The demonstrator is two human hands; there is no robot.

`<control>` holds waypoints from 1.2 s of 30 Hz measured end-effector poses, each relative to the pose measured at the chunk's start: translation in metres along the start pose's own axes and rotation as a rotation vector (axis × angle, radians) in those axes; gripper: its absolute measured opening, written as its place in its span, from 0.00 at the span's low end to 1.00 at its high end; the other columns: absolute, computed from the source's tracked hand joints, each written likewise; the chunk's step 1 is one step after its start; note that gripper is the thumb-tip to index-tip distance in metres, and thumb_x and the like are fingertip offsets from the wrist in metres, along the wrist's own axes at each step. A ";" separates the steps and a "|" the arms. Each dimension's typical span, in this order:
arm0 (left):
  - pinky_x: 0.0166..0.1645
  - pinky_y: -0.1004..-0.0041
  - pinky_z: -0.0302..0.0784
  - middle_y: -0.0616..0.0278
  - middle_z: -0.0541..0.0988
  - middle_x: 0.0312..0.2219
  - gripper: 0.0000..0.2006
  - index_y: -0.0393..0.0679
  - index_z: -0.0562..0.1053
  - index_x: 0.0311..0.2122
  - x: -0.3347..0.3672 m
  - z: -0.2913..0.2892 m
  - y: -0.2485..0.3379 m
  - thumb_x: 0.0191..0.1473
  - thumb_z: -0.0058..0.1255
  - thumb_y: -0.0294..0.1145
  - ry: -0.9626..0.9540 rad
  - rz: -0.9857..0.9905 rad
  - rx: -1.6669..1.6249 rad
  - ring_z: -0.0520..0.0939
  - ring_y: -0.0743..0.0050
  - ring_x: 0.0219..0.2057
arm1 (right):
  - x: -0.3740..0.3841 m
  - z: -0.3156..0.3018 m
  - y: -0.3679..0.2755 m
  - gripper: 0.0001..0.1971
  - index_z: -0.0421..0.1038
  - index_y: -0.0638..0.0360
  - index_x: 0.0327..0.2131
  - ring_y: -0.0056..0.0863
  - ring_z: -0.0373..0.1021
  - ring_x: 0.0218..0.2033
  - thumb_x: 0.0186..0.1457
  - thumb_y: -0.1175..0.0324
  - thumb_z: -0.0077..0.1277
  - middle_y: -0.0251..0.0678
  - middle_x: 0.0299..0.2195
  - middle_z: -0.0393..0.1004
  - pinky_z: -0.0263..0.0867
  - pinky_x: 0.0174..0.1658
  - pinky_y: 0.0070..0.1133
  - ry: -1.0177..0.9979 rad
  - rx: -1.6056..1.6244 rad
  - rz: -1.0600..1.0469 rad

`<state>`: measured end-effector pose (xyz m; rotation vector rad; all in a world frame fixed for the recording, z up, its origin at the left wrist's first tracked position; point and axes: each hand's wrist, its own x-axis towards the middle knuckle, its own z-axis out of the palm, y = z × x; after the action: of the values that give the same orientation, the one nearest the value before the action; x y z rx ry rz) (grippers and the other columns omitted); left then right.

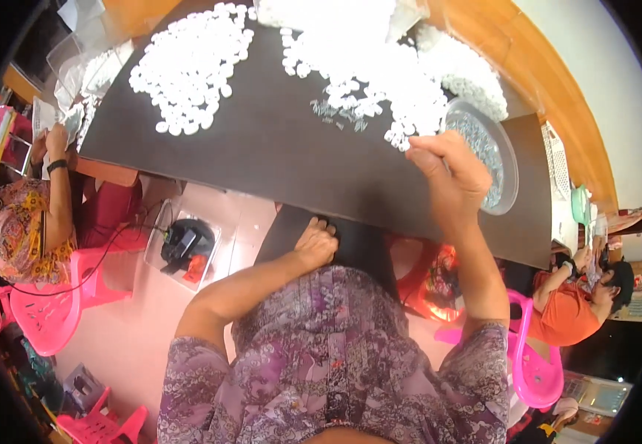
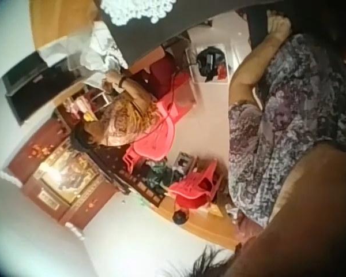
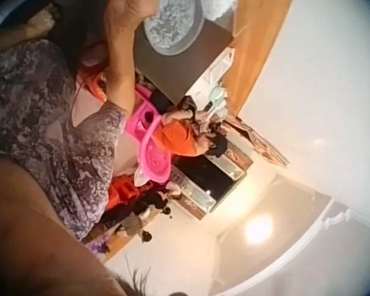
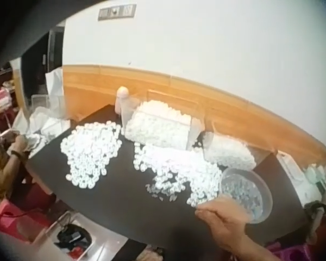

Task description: Manually inserting small metal pins into white plastic connector components.

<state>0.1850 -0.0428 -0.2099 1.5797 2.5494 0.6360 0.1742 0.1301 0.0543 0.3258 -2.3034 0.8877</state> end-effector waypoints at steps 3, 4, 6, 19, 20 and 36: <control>0.43 0.61 0.65 0.54 0.75 0.25 0.03 0.41 0.72 0.18 -0.003 -0.001 0.000 0.34 0.52 0.28 0.111 -0.076 -0.111 0.74 0.55 0.33 | 0.002 0.005 0.012 0.06 0.75 0.65 0.30 0.17 0.68 0.26 0.45 0.82 0.52 0.33 0.23 0.73 0.62 0.30 0.13 -0.016 0.077 0.163; 0.40 0.60 0.67 0.53 0.75 0.25 0.04 0.40 0.72 0.19 -0.006 -0.009 0.002 0.35 0.51 0.28 0.144 -0.111 -0.159 0.75 0.53 0.32 | 0.004 0.008 0.017 0.05 0.75 0.65 0.30 0.17 0.68 0.26 0.46 0.80 0.53 0.33 0.23 0.73 0.62 0.31 0.13 -0.013 0.142 0.280; 0.37 0.59 0.68 0.51 0.74 0.24 0.04 0.40 0.72 0.22 -0.018 -0.034 0.003 0.38 0.50 0.28 0.105 -0.193 -0.338 0.75 0.50 0.30 | 0.011 0.014 0.024 0.05 0.75 0.65 0.30 0.19 0.69 0.27 0.46 0.79 0.53 0.33 0.24 0.74 0.63 0.32 0.14 -0.052 0.112 0.288; 0.28 0.83 0.69 0.62 0.75 0.23 0.08 0.35 0.71 0.30 -0.037 -0.239 0.009 0.54 0.50 0.30 0.463 -0.435 -1.290 0.74 0.82 0.22 | 0.082 0.110 0.077 0.02 0.74 0.55 0.23 0.36 0.66 0.28 0.41 0.72 0.55 0.38 0.21 0.70 0.62 0.32 0.30 -0.227 -0.389 -0.214; 0.28 0.83 0.69 0.62 0.75 0.22 0.08 0.35 0.71 0.30 -0.028 -0.242 0.003 0.53 0.51 0.30 0.547 -0.440 -1.304 0.73 0.83 0.21 | 0.085 0.113 0.077 0.01 0.74 0.55 0.22 0.37 0.66 0.28 0.40 0.72 0.55 0.38 0.21 0.69 0.62 0.32 0.31 -0.271 -0.424 -0.258; 0.26 0.84 0.69 0.56 0.78 0.22 0.06 0.35 0.71 0.33 0.020 -0.231 -0.040 0.52 0.52 0.26 0.775 -0.528 -1.584 0.74 0.81 0.18 | 0.102 0.130 0.089 0.03 0.66 0.62 0.18 0.40 0.65 0.30 0.36 0.78 0.50 0.41 0.22 0.68 0.61 0.33 0.32 -0.507 -0.508 -0.460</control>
<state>0.0784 -0.1112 -0.0113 0.0766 1.4166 2.4743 -0.0044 0.1091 0.0008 0.8824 -2.6316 -0.0294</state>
